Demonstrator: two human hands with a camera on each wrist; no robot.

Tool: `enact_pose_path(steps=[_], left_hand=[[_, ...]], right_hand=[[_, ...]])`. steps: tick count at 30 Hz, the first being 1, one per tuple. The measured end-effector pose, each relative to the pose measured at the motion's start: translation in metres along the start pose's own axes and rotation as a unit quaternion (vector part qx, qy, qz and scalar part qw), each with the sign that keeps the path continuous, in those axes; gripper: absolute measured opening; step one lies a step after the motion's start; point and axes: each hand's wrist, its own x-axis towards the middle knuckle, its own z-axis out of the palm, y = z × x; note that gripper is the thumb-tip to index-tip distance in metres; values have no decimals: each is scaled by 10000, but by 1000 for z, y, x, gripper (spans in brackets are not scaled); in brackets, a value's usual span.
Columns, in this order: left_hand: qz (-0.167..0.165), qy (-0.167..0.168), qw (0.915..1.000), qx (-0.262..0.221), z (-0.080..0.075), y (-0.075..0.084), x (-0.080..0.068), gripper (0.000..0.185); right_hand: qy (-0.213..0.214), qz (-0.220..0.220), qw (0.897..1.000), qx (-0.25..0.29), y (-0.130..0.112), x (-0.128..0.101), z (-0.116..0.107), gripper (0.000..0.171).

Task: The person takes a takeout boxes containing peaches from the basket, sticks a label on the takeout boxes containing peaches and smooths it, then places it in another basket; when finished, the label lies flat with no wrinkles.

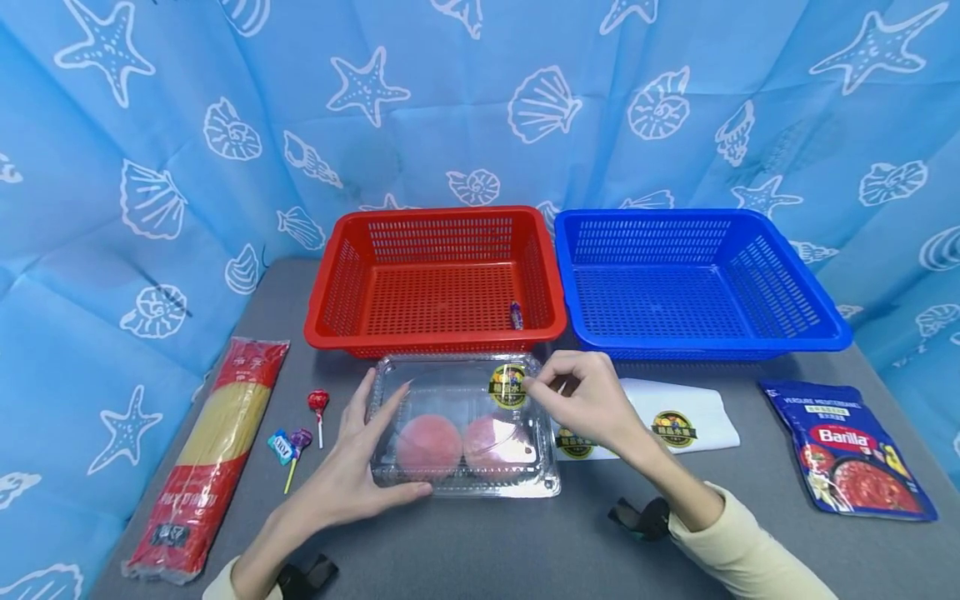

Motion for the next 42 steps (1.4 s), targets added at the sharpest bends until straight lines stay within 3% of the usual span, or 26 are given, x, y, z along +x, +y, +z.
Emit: enact_pose_path(steps=[8, 18, 33, 36, 39, 42], left_hand=[[-27, -15, 10000, 28, 1, 1, 1, 112], [-58, -40, 9998, 199, 1, 3, 1, 114], [-131, -97, 9991, 381, -1, 5, 2, 114], [108, -3, 9984, 563, -2, 5, 2, 115], [696, 188, 9938, 849, -2, 3, 3, 112], [1360, 334, 9832, 1172, -3, 3, 5, 104]], right_hand=[[-271, 96, 9992, 276, -7, 8, 22, 15], [-590, -2, 9980, 218, -13, 17, 48, 15], [-593, -51, 9982, 43, -12, 20, 53, 15], [-573, -47, 9983, 31, -11, 20, 53, 15], [-593, -23, 9982, 27, -10, 19, 53, 15], [-608, -19, 9981, 36, -10, 19, 53, 15]])
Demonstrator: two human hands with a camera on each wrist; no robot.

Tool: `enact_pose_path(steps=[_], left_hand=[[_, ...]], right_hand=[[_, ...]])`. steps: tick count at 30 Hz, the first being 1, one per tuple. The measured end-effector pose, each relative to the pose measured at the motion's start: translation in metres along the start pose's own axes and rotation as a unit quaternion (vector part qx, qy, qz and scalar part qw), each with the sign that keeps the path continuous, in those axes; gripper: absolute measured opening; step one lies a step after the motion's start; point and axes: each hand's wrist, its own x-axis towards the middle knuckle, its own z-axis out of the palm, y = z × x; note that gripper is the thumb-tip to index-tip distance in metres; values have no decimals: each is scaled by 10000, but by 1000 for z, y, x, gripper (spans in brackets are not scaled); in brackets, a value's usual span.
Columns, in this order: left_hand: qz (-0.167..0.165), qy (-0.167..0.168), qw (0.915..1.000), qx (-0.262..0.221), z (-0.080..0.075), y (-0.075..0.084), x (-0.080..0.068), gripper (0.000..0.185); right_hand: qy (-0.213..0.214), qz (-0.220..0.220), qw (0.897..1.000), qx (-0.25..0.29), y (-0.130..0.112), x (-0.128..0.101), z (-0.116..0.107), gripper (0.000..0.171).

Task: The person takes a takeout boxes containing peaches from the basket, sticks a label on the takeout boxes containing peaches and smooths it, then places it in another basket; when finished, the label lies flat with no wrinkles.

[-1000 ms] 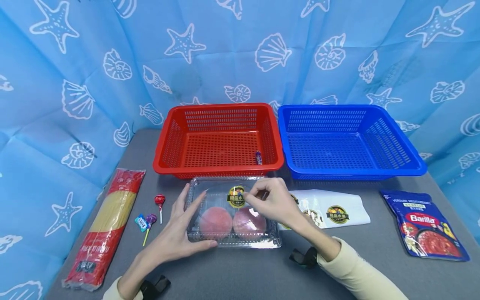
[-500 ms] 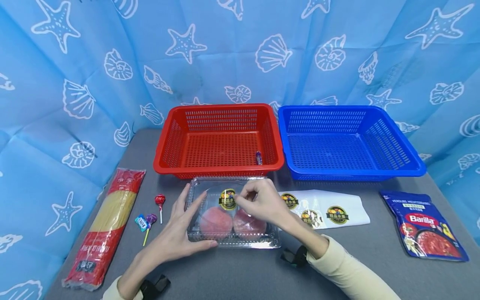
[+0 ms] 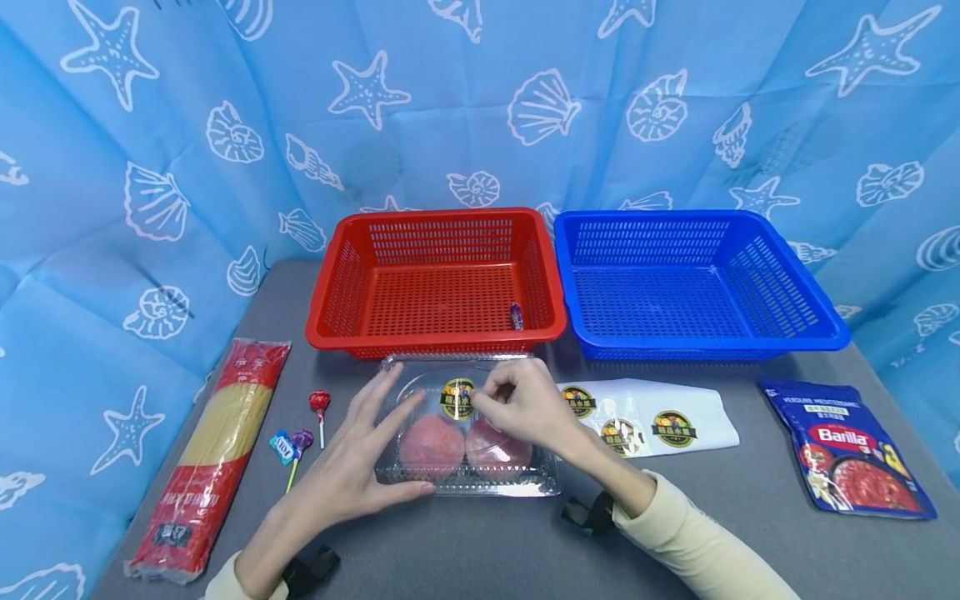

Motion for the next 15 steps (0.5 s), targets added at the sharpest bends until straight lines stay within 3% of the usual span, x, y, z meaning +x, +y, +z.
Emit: enact_pose_path(steps=[2, 6, 15], left_hand=[[354, 26, 9993, 124, -1, -1, 1, 99], [721, -143, 9970, 236, -3, 1, 5, 89], [842, -370, 9948, 446, -4, 3, 7, 88]], right_hand=[[1, -32, 10000, -6, 0, 0, 0, 15], [23, -79, 10000, -26, 1, 1, 1, 15], [39, 27, 9999, -133, 2, 1, 3, 16]])
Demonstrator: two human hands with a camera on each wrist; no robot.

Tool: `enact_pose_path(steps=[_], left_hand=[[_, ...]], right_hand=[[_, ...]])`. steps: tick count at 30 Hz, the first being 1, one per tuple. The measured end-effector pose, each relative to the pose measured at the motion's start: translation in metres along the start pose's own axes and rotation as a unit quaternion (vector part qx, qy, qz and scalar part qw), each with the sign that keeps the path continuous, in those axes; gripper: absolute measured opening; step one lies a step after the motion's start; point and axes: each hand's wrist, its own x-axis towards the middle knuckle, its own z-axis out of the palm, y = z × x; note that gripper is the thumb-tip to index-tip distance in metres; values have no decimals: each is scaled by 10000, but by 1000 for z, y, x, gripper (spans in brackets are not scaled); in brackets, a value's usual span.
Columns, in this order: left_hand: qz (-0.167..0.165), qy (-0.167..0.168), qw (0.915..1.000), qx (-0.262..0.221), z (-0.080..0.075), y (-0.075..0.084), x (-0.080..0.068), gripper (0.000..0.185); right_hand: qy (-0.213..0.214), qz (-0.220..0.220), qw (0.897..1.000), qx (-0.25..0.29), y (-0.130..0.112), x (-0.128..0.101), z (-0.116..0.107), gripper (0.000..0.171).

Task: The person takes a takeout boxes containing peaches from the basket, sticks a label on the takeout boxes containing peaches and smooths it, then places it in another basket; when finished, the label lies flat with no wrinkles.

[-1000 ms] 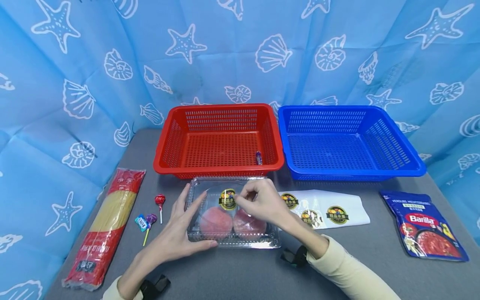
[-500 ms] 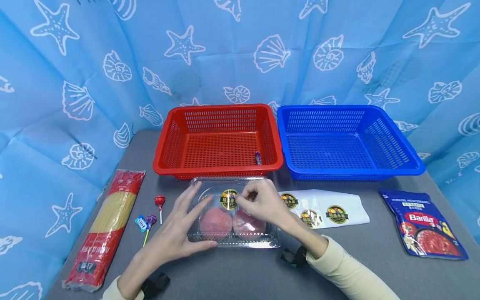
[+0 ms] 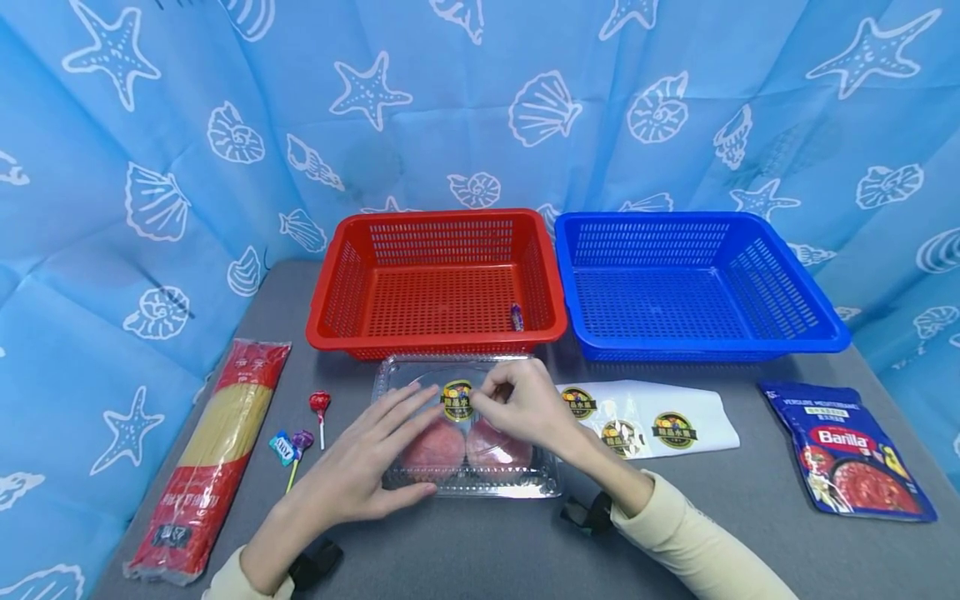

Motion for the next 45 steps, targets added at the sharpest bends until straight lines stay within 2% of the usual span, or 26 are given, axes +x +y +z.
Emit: enact_pose_path(steps=[10, 17, 21, 22, 26, 29, 38, 45], left_hand=[[208, -9, 9995, 241, 2, 0, 0, 87], [66, -174, 9995, 274, 1, 1, 1, 84], [8, -210, 9992, 344, 0, 2, 1, 84], [-7, -216, 9991, 359, 0, 2, 1, 84], [-52, -243, 9990, 369, -1, 3, 2, 86], [-99, -273, 9990, 343, -1, 4, 2, 86], [-62, -197, 9990, 392, 0, 3, 3, 85], [-7, -99, 9995, 303, 2, 2, 2, 83]], right_hand=[[-57, -74, 9999, -89, 1, 0, -1, 15], [339, -516, 9975, -350, -1, -1, -2, 30], [554, -704, 9925, -828, -5, -2, 1, 15], [543, -739, 9908, -991, -6, -2, 2, 13], [190, -811, 9810, -1751, -11, -3, 7, 38], [-57, -829, 9737, -2123, -11, -2, 10, 42], [-292, -733, 9716, -2229, -6, 0, 15, 32], [-438, -426, 9667, -2485, -4, -1, 12, 39]])
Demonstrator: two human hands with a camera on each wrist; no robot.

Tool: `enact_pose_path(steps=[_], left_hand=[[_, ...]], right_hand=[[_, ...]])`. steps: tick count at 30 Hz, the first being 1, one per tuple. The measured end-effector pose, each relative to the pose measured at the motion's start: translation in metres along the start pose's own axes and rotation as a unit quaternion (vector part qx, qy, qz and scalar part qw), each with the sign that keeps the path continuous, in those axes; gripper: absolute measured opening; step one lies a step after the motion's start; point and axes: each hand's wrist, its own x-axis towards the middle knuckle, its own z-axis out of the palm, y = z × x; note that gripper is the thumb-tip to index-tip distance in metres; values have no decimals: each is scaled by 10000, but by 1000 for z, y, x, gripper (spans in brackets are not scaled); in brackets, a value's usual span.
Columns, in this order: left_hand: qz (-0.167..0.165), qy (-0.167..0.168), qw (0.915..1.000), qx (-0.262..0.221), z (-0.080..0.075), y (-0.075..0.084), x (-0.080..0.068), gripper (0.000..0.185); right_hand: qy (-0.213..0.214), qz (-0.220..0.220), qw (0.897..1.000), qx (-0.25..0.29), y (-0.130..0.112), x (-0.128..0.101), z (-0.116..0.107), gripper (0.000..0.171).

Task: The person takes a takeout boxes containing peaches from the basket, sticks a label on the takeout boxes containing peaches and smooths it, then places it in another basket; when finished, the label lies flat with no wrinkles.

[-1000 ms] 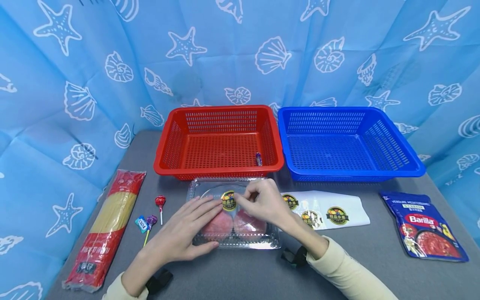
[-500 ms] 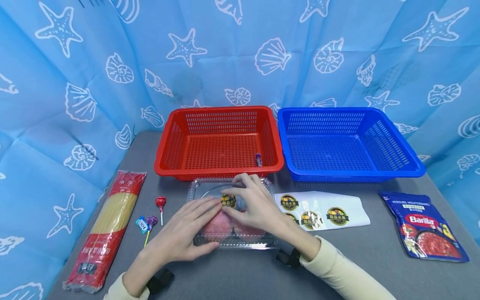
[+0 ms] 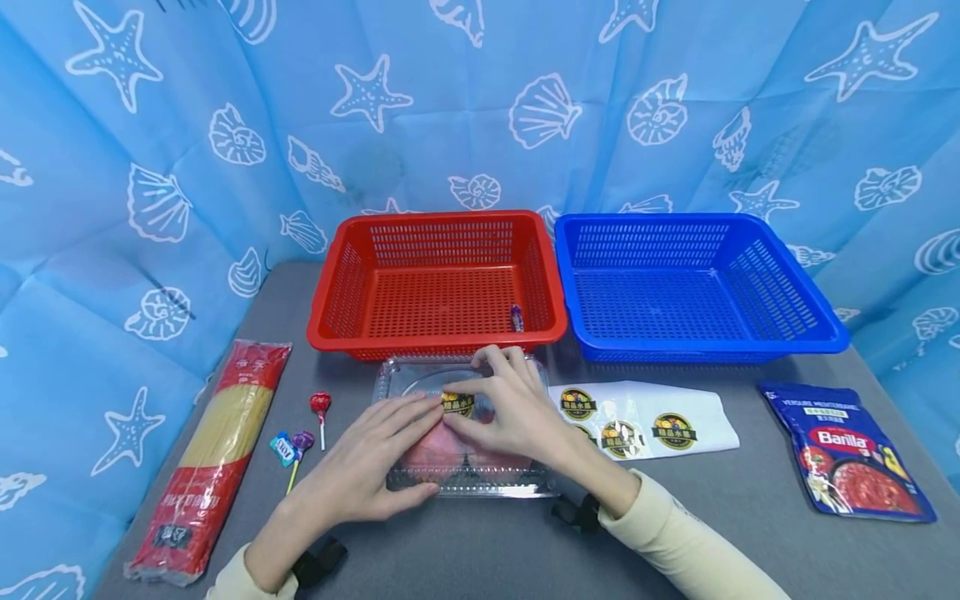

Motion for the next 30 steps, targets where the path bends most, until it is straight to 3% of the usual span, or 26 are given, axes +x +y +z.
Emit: enact_pose_path(steps=[30], left_hand=[[-136, -110, 9996, -230, 0, -1, 0, 82]], right_hand=[[61, 164, 9998, 49, 11, -5, -11, 43]])
